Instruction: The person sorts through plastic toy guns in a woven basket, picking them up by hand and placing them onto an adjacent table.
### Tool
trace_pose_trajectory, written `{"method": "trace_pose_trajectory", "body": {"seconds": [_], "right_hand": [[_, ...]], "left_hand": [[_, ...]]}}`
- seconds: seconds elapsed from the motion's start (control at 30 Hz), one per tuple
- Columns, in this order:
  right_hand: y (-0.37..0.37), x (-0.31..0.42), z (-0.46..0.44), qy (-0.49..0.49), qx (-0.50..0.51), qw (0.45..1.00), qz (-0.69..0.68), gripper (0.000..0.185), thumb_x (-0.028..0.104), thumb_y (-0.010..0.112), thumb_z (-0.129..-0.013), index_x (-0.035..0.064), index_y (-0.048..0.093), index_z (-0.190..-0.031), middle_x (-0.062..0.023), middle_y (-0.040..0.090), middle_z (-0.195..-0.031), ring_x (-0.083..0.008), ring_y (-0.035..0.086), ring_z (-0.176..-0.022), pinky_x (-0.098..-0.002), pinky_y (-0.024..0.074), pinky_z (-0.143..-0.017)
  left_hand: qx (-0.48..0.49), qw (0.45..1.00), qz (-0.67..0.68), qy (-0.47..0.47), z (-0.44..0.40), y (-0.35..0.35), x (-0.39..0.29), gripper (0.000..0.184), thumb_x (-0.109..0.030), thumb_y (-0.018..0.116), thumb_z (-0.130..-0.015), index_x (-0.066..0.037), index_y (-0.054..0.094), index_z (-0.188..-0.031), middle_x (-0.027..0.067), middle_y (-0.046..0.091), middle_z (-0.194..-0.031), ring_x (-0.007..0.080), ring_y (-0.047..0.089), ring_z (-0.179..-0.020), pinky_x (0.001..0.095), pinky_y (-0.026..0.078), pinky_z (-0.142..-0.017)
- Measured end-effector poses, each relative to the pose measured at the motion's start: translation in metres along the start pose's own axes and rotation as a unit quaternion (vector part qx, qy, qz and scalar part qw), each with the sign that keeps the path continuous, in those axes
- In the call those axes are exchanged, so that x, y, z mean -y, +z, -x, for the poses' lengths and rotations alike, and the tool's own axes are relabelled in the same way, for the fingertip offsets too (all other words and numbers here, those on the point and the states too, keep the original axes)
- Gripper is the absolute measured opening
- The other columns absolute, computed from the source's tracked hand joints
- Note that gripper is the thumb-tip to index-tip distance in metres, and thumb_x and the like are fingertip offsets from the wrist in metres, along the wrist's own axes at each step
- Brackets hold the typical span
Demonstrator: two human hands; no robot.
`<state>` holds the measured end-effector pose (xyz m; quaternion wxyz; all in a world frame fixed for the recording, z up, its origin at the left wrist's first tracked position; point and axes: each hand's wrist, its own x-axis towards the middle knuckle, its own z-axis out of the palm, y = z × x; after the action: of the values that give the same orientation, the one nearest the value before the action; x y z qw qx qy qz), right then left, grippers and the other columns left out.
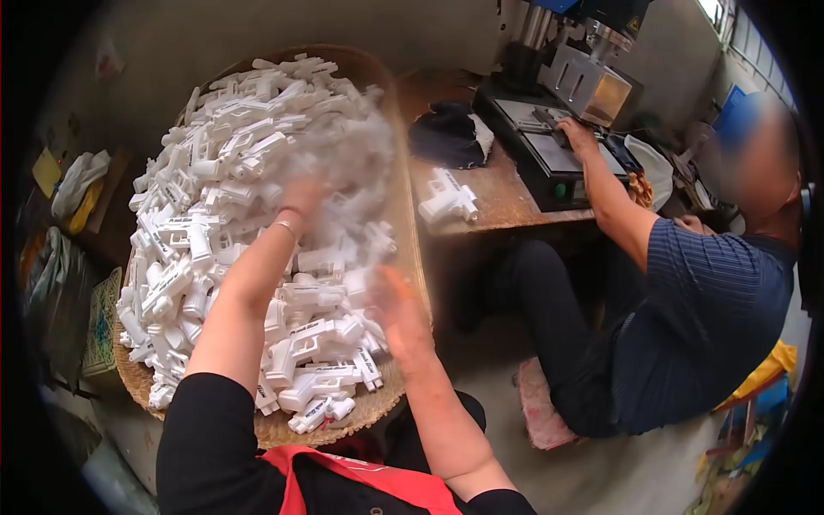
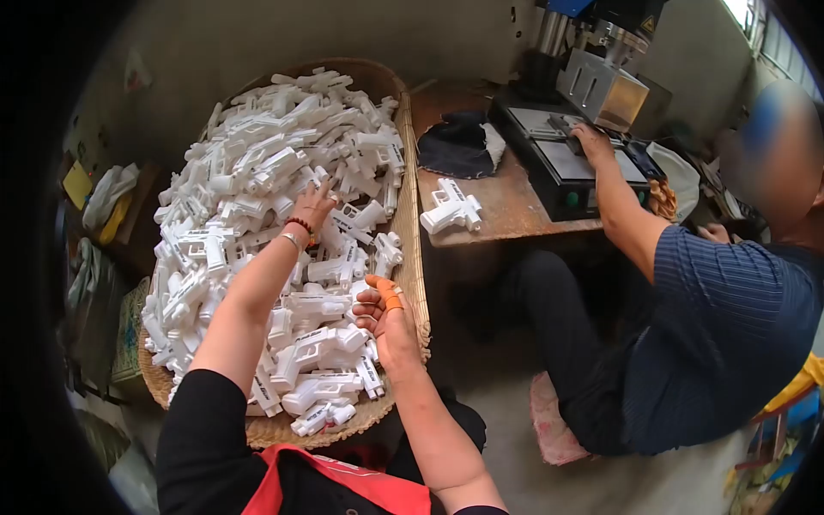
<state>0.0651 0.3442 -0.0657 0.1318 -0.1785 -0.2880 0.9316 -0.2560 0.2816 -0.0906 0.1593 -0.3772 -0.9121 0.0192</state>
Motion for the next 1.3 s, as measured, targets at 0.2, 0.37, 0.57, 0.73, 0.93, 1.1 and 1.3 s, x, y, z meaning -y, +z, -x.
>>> {"method": "trace_pose_trajectory", "body": {"seconds": [0.2, 0.37, 0.57, 0.73, 0.93, 1.1, 1.3], "right_hand": [[-0.005, -0.004, -0.009, -0.055, -0.034, 0.998, 0.013, 0.03, 0.028, 0.05, -0.093, 0.0055, 0.05, -0.113, -0.0063, 0.058, -0.09, -0.0125, 0.059, -0.071, -0.022, 0.0482, -0.053], [-0.007, -0.001, -0.011, -0.211, -0.102, 0.968, 0.084, 0.026, 0.023, 0.049, -0.093, 0.0082, 0.049, -0.114, -0.0038, 0.054, -0.105, -0.0131, 0.054, -0.09, -0.0262, 0.0436, -0.073], [-0.01, 0.011, -0.009, -0.259, -0.15, 0.953, 0.042, 0.027, 0.021, 0.048, -0.093, 0.0071, 0.05, -0.116, -0.0034, 0.055, -0.106, -0.014, 0.053, -0.093, -0.0261, 0.0432, -0.075], [-0.022, 0.012, -0.021, -0.227, -0.125, 0.966, 0.016, 0.028, 0.024, 0.051, -0.092, 0.0063, 0.052, -0.114, -0.0052, 0.057, -0.103, -0.0144, 0.056, -0.09, -0.024, 0.0452, -0.07], [-0.031, 0.023, -0.01, -0.178, -0.111, 0.976, -0.054, 0.025, 0.021, 0.05, -0.092, 0.0064, 0.054, -0.112, -0.0034, 0.059, -0.098, -0.0141, 0.057, -0.086, -0.0253, 0.046, -0.07], [-0.024, 0.025, -0.004, -0.163, -0.101, 0.98, -0.054, 0.026, 0.022, 0.051, -0.091, 0.0069, 0.054, -0.113, -0.0029, 0.058, -0.097, -0.0141, 0.056, -0.087, -0.0265, 0.045, -0.071], [-0.023, 0.03, -0.001, -0.18, -0.104, 0.978, -0.014, 0.03, 0.023, 0.052, -0.091, 0.0067, 0.051, -0.116, -0.002, 0.057, -0.098, -0.0146, 0.055, -0.089, -0.0306, 0.0422, -0.077]], "left_hand": [[-0.231, 0.948, 0.161, 0.148, 0.055, -0.064, -0.008, 0.031, 0.008, 0.055, -0.069, -0.006, 0.057, -0.097, 0.0137, 0.051, -0.114, 0.0345, 0.051, -0.101, 0.0389, 0.045, -0.084], [0.019, 0.917, 0.397, 0.039, 0.116, -0.137, -0.028, 0.036, 0.009, 0.045, -0.067, -0.004, 0.06, -0.098, 0.0117, 0.056, -0.1, 0.0242, 0.055, -0.092, 0.031, 0.046, -0.077], [-0.029, 0.948, 0.299, 0.102, 0.079, -0.12, -0.094, 0.044, -0.025, 0.061, -0.083, -0.004, 0.052, -0.121, 0.0191, 0.055, -0.111, 0.0331, 0.051, -0.105, 0.0381, 0.041, -0.091], [-0.084, 0.93, 0.334, 0.129, 0.031, -0.086, -0.186, 0.046, -0.02, 0.058, -0.082, -0.003, 0.047, -0.123, 0.0199, 0.054, -0.111, 0.0345, 0.05, -0.105, 0.0404, 0.042, -0.088], [0.047, 0.953, 0.296, 0.048, 0.018, -0.067, -0.109, 0.032, -0.011, 0.05, -0.077, -0.008, 0.061, -0.107, 0.0182, 0.062, -0.092, 0.0367, 0.058, -0.088, 0.0446, 0.047, -0.077], [0.19, 0.958, 0.19, 0.101, 0.045, -0.011, -0.099, 0.05, -0.017, 0.054, -0.073, -0.001, 0.05, -0.12, 0.0237, 0.06, -0.101, 0.0384, 0.057, -0.095, 0.0418, 0.045, -0.085], [0.261, 0.902, 0.338, -0.07, 0.048, -0.021, -0.136, 0.089, -0.046, 0.071, -0.063, -0.004, 0.036, -0.133, 0.0269, 0.056, -0.113, 0.0388, 0.051, -0.111, 0.0393, 0.042, -0.094]]}}
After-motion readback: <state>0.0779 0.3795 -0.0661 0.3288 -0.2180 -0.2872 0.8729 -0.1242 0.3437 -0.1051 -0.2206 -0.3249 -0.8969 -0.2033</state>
